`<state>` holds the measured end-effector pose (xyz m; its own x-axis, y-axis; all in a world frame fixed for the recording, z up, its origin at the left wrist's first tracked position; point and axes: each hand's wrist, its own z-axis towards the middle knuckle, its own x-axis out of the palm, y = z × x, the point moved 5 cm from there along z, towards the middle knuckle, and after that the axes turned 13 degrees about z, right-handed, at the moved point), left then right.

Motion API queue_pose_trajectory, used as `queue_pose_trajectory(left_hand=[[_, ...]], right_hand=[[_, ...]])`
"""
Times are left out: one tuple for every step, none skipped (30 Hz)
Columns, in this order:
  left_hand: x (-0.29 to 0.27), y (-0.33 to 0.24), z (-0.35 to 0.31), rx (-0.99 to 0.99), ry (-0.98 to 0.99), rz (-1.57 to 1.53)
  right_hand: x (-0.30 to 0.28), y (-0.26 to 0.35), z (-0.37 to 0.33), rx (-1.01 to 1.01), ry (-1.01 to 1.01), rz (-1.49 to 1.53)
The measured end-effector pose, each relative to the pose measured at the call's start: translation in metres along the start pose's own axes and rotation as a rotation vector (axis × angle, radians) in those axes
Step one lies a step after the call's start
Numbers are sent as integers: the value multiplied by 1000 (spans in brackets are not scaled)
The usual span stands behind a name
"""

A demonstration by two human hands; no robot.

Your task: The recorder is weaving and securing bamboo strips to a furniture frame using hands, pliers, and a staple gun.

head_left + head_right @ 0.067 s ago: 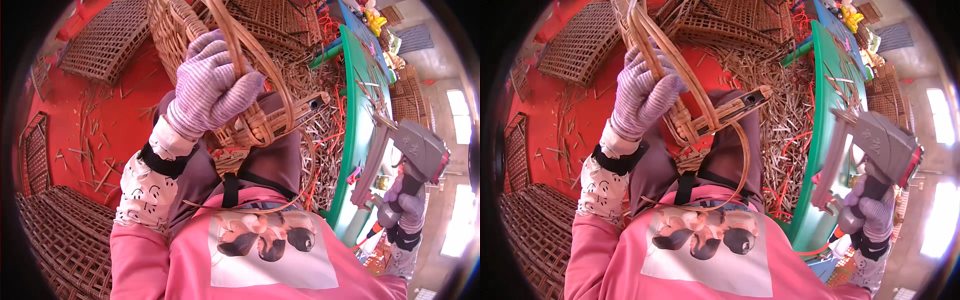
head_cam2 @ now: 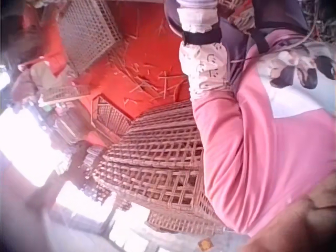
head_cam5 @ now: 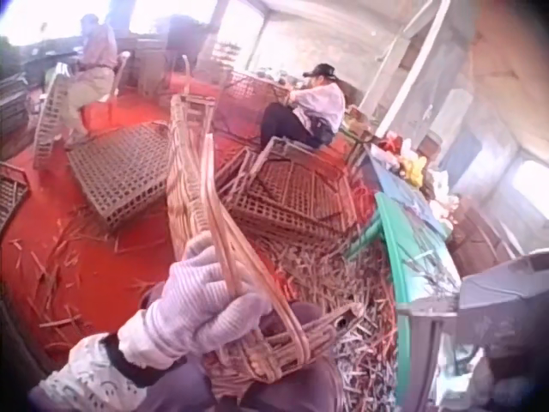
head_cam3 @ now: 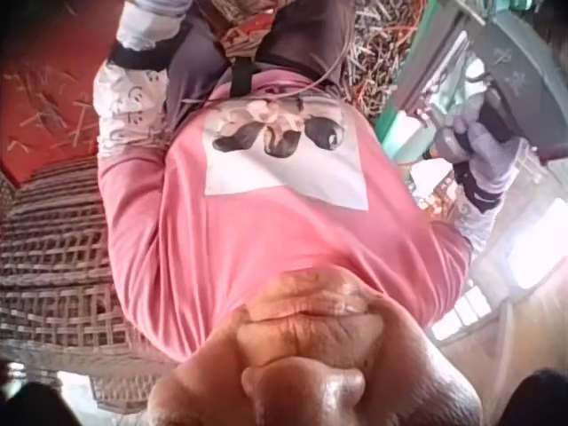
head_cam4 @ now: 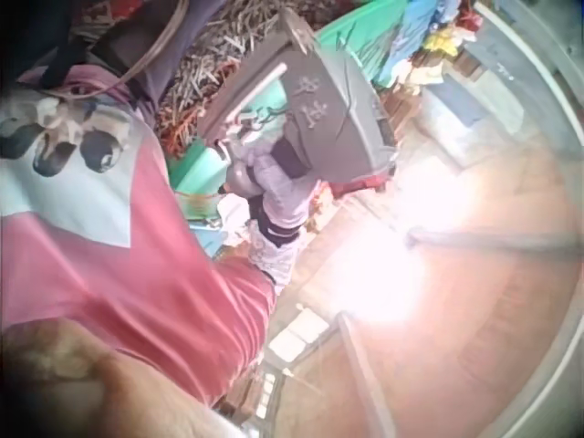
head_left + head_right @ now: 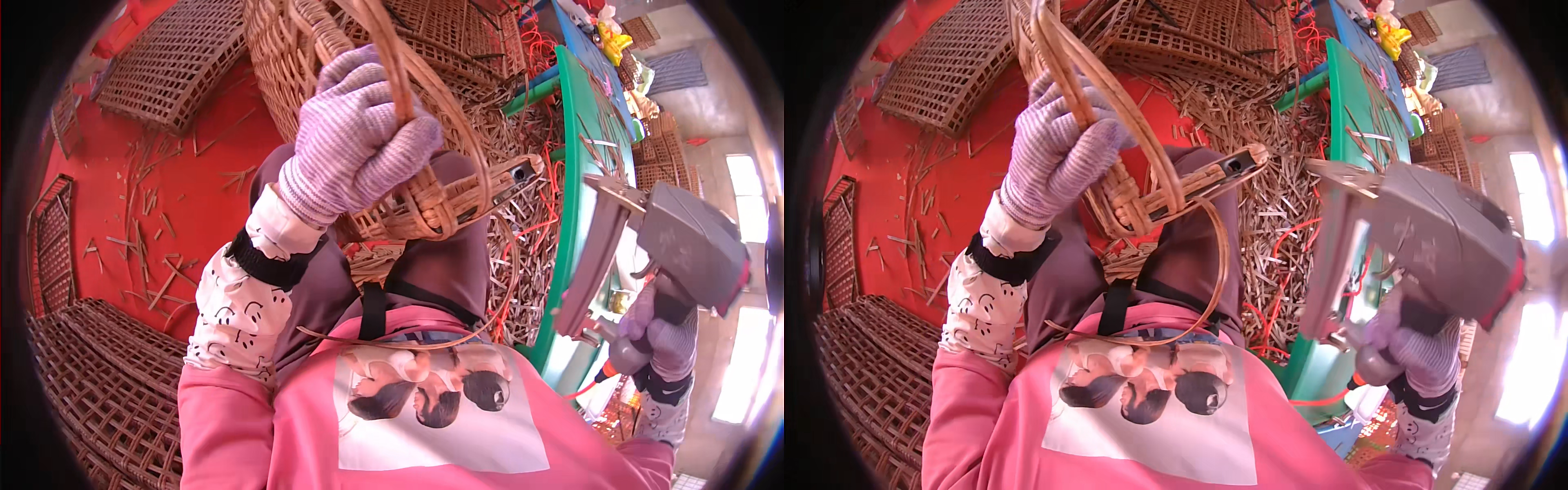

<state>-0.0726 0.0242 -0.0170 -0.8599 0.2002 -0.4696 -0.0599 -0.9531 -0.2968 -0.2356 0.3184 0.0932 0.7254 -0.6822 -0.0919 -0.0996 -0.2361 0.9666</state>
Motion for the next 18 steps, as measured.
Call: queue_pose_trajectory(left_hand=[[-1, 1, 0, -12, -13, -4], [-2, 3, 0, -1, -16, 8], [3, 5, 0, 11, -21, 7], [4, 5, -1, 25, -60, 18], [4, 6, -2, 14, -69, 12], [5, 7, -2, 12, -69, 6], [5, 7, -2, 9, -67, 0], [5, 7, -3, 44, -81, -1], [5, 8, -4, 37, -88, -9], [6, 8, -4, 43, -95, -25], [7, 8, -3, 49, -101, -42], [6, 7, -1, 71, -108, -21], [8, 8, -1, 66, -112, -28], [9, 8, -1, 70, -129, -33], [8, 8, -2, 76, -145, -35], [7, 8, -3, 74, -148, -40], [6, 6, -4, 66, -131, -67], [6, 6, -4, 59, -113, -96]], right_hand=[[14, 9, 3, 37, 21, -54], [30, 18, 7, 75, 34, -109], [43, 25, 10, 112, 28, -175], [54, 32, 13, 149, 29, -237], [62, 35, 14, 189, 33, -300], [71, 33, 18, 216, 32, -344], [72, 37, 19, 253, 25, -407], [76, 38, 20, 290, 23, -465], [78, 38, 21, 322, 19, -519], [80, 39, 21, 355, 23, -582], [84, 40, 22, 384, 27, -638], [86, 39, 21, 407, 29, -691], [87, 42, 21, 430, 38, -751], [89, 45, 21, 445, 48, -804], [90, 47, 20, 460, 62, -859], [91, 47, 21, 472, 79, -911], [93, 48, 21, 480, 96, -961], [95, 50, 21, 489, 111, -1009]])
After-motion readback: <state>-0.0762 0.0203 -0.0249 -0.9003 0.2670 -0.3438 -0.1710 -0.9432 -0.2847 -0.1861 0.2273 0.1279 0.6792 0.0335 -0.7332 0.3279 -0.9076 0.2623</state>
